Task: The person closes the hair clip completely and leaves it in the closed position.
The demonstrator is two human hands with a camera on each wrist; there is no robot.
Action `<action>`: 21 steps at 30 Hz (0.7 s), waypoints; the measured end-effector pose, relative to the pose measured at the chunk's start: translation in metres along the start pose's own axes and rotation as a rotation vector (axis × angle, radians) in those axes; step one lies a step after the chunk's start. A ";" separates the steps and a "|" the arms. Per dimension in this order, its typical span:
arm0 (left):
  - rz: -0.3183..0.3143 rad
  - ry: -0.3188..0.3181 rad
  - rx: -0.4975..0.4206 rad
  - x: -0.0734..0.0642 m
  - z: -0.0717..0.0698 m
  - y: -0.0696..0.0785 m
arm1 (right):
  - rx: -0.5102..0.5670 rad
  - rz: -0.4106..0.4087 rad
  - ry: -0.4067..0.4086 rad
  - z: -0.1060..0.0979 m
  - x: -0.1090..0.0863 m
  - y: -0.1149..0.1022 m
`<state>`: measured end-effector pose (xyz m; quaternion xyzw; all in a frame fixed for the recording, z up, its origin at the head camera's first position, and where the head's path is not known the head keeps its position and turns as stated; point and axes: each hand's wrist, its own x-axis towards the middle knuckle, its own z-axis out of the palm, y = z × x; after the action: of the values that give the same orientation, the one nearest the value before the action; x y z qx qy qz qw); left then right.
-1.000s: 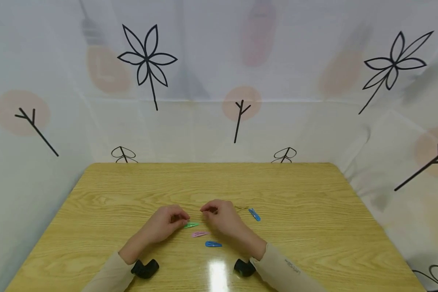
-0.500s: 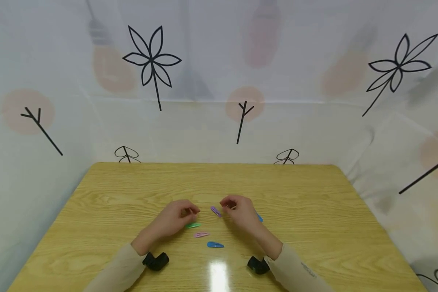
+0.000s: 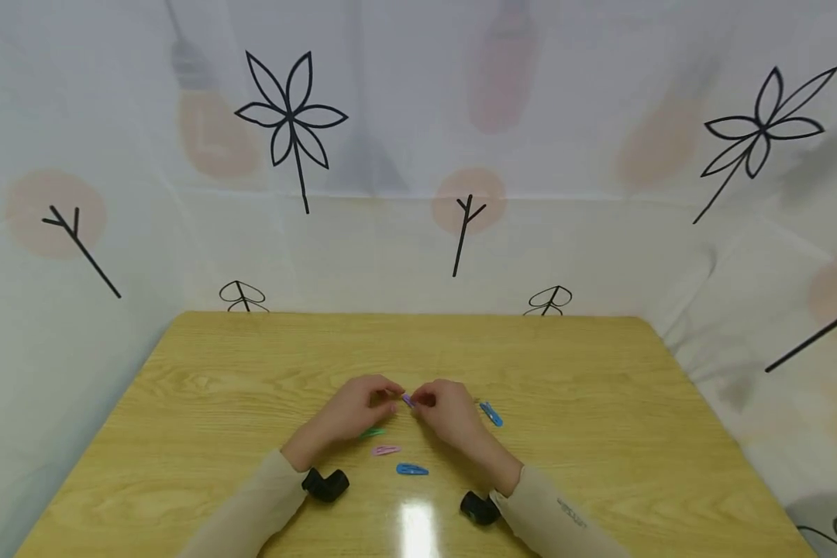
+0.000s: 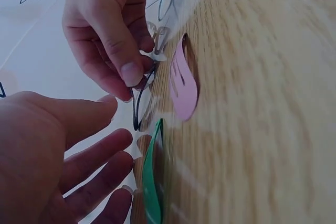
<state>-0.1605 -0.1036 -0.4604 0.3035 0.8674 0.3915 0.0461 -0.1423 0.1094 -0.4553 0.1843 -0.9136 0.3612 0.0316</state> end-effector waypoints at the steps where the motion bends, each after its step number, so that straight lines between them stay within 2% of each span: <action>1: 0.001 -0.003 -0.001 0.001 0.001 0.001 | -0.005 0.004 0.001 0.001 0.000 0.000; 6: 0.008 -0.008 0.001 0.005 0.004 0.002 | 0.054 0.029 0.018 0.001 0.000 0.002; 9: 0.001 -0.007 -0.001 0.006 0.004 0.002 | 0.149 0.063 0.005 -0.001 0.000 0.003; 12: -0.007 0.001 -0.008 0.007 0.004 0.002 | 0.270 0.114 -0.041 -0.006 -0.001 0.003; 16: -0.003 0.034 -0.002 0.005 0.003 0.005 | 0.398 0.167 -0.101 -0.012 -0.002 -0.001; 21: -0.012 0.097 0.021 0.000 0.000 0.010 | 0.436 0.157 -0.112 -0.013 -0.004 -0.002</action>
<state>-0.1557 -0.0987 -0.4535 0.2794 0.8745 0.3963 0.0030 -0.1394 0.1180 -0.4457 0.1350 -0.8259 0.5403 -0.0879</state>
